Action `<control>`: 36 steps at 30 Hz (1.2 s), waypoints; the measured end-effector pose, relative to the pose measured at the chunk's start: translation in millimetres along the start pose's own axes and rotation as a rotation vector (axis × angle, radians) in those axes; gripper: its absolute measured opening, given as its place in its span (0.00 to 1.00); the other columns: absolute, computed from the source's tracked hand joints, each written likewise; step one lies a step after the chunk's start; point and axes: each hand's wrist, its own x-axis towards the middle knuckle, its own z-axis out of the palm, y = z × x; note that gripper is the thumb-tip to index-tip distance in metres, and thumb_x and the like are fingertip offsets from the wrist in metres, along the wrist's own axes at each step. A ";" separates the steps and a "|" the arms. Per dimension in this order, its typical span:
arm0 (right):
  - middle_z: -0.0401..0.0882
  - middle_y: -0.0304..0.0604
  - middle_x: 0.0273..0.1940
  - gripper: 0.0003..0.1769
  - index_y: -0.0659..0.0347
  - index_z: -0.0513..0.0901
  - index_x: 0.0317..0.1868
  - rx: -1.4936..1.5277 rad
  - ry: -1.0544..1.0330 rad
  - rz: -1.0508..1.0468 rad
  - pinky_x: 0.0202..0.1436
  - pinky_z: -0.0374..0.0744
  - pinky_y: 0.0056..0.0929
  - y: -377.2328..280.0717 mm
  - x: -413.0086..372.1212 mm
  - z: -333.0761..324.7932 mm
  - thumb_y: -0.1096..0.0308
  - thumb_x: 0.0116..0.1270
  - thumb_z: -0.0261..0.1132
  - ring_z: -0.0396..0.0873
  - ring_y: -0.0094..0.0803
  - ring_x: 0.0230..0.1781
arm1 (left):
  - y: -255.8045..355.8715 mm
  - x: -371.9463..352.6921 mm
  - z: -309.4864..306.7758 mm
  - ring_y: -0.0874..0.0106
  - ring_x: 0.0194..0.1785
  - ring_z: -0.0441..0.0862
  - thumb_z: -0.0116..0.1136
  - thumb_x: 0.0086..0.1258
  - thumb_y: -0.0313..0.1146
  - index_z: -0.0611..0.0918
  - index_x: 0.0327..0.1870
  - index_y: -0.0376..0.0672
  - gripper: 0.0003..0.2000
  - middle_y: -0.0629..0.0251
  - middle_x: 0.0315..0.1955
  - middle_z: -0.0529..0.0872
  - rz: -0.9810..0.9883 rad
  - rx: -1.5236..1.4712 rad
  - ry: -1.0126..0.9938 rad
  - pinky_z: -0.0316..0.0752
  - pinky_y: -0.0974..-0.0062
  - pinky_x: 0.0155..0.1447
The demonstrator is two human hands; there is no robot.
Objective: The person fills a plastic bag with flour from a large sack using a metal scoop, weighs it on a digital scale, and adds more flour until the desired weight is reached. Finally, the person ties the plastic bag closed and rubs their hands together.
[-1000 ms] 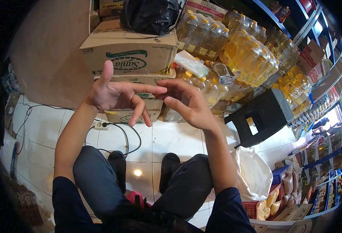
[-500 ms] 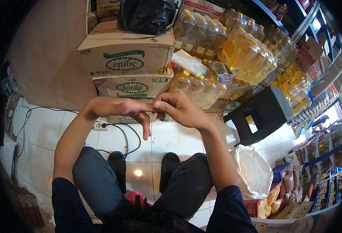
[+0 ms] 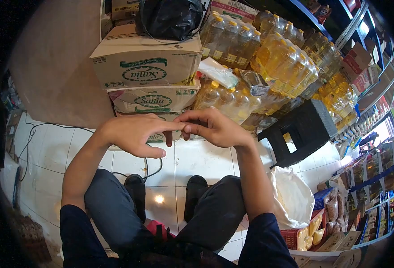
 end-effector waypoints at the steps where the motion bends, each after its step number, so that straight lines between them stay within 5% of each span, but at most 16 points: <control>1: 0.79 0.36 0.33 0.14 0.68 0.79 0.49 0.010 -0.017 0.014 0.40 0.75 0.23 1.4 0.3 -1.0 0.65 0.73 0.60 0.75 0.21 0.34 | 1.2 -0.3 0.2 0.56 0.49 0.80 0.60 0.59 0.37 0.65 0.69 0.42 0.34 0.55 0.44 0.85 0.008 0.013 0.002 0.72 0.64 0.56; 12: 0.75 0.31 0.27 0.15 0.64 0.76 0.35 0.041 0.009 0.050 0.30 0.67 0.19 8.2 -2.7 0.8 0.59 0.68 0.66 0.68 0.17 0.27 | 15.1 1.0 11.9 0.56 0.46 0.77 0.58 0.58 0.37 0.68 0.63 0.38 0.30 0.57 0.42 0.83 -0.062 0.099 0.016 0.72 0.62 0.54; 19: 0.59 0.33 0.17 0.31 0.63 0.67 0.20 -0.329 0.212 -0.005 0.22 0.57 0.25 -2.2 2.9 20.8 0.48 0.55 0.75 0.57 0.19 0.21 | 6.7 6.4 18.4 0.54 0.43 0.79 0.58 0.58 0.36 0.73 0.58 0.36 0.26 0.54 0.41 0.84 -0.017 0.121 -0.004 0.73 0.62 0.53; 25: 0.65 0.35 0.16 0.28 0.65 0.73 0.24 -0.489 0.181 -0.032 0.22 0.61 0.28 -15.6 3.0 24.4 0.47 0.60 0.71 0.60 0.23 0.20 | 3.4 3.1 21.2 0.52 0.42 0.81 0.58 0.58 0.36 0.77 0.51 0.36 0.20 0.51 0.38 0.84 0.046 0.102 0.068 0.75 0.62 0.51; 36: 0.81 0.41 0.38 0.16 0.68 0.77 0.53 0.066 -0.031 -0.006 0.42 0.77 0.23 -17.3 -5.8 4.0 0.63 0.73 0.59 0.78 0.23 0.36 | 17.1 1.0 10.5 0.55 0.50 0.80 0.61 0.61 0.39 0.73 0.55 0.41 0.22 0.55 0.44 0.82 0.038 0.042 0.095 0.72 0.61 0.55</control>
